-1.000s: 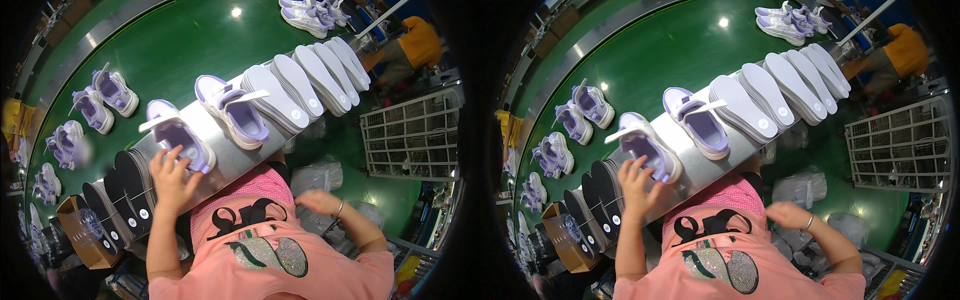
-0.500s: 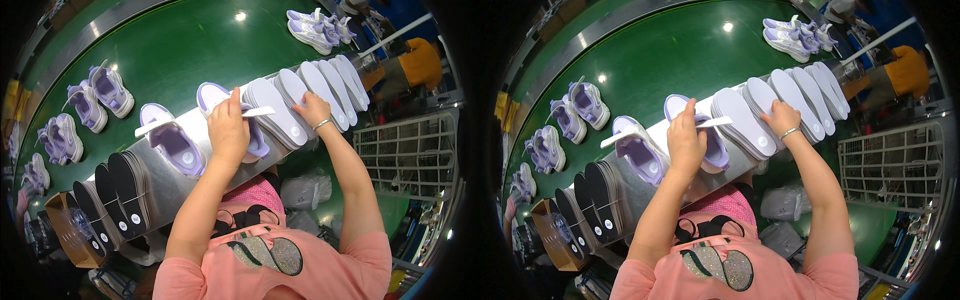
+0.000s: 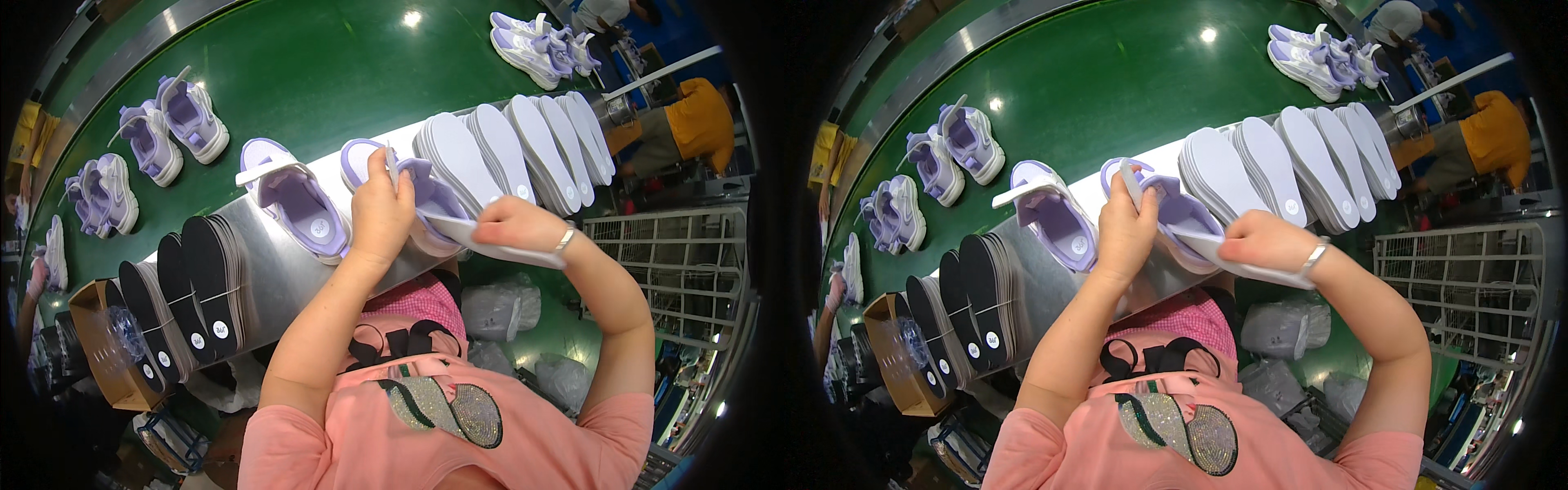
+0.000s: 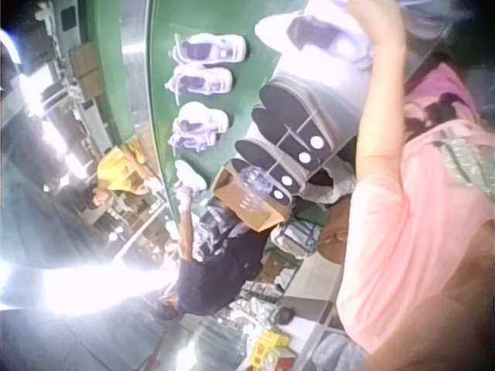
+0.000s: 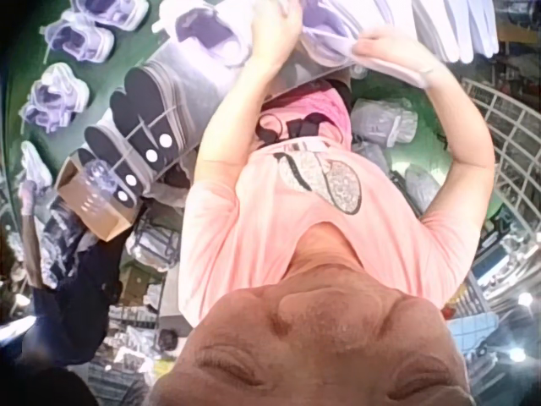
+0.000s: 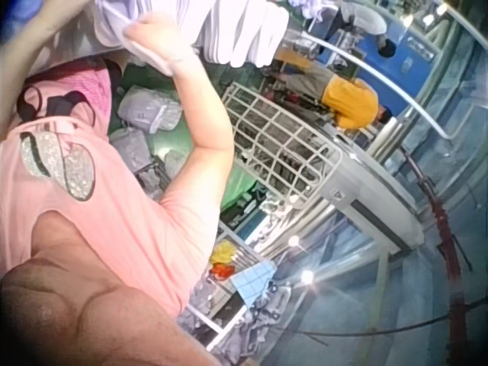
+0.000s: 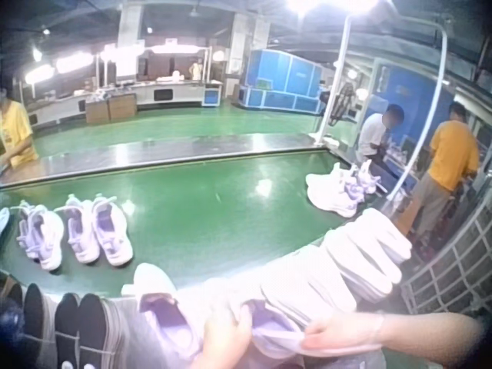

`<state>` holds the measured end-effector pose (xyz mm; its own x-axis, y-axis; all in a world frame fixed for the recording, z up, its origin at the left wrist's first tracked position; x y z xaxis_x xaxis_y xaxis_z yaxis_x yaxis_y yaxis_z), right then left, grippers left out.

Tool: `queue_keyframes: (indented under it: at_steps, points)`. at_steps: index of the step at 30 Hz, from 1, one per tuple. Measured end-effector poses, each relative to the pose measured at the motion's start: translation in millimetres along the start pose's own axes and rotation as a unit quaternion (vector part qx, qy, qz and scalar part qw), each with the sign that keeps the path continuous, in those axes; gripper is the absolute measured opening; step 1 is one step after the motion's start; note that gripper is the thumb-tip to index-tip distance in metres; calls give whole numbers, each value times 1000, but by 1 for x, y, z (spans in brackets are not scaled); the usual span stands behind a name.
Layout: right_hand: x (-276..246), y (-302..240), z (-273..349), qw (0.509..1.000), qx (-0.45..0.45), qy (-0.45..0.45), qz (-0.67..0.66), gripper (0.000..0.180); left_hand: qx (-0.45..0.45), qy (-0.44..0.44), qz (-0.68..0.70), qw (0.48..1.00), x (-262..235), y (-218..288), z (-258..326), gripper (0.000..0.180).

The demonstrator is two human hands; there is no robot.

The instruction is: The person inserts white insoles into purple and white shoes by hand, then places the finished shoes onto a green conveyor belt.

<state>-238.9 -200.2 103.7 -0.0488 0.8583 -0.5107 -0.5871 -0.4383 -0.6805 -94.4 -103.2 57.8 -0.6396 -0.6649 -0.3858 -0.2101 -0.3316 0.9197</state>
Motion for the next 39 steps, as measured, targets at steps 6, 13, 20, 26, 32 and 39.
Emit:
queue_keyframes:
  at_steps: [6, 13, 20, 26, 32, 39]
  points:
    - [42, -28, -40, 890, -152, 132, 410, 20, 42, 19, -5, 999, 7, -9, 0, 31]
    - [16, -34, 13, 893, -66, 47, 443, 23, 15, 17, -41, 999, 13, -10, 2, 28]
    - [42, -26, -37, 866, -171, 63, 465, 8, 15, 15, -10, 1000, 14, -9, 2, 25]
    - [48, -5, -57, 867, -162, 42, 469, 9, 0, 16, 29, 999, 18, -14, 1, 24]
    - [47, 5, -84, 896, -37, -94, 433, 13, 0, 5, 66, 998, 21, -19, -2, 27]
    - [45, -2, -90, 859, 18, -138, 493, 18, 11, 1, 65, 998, 21, -12, -4, 27]
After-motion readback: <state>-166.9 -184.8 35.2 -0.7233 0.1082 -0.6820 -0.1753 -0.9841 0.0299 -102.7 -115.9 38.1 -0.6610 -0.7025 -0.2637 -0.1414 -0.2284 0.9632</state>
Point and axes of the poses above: each hand's wrist, its own z-axis away from the middle knuckle, its own x-axis out of the palm, y = z × x, the point moved 5 cm from there along -z, towards the middle knuckle, and after that the axes turned 7 degrees about -x, right-handed, at the moved point
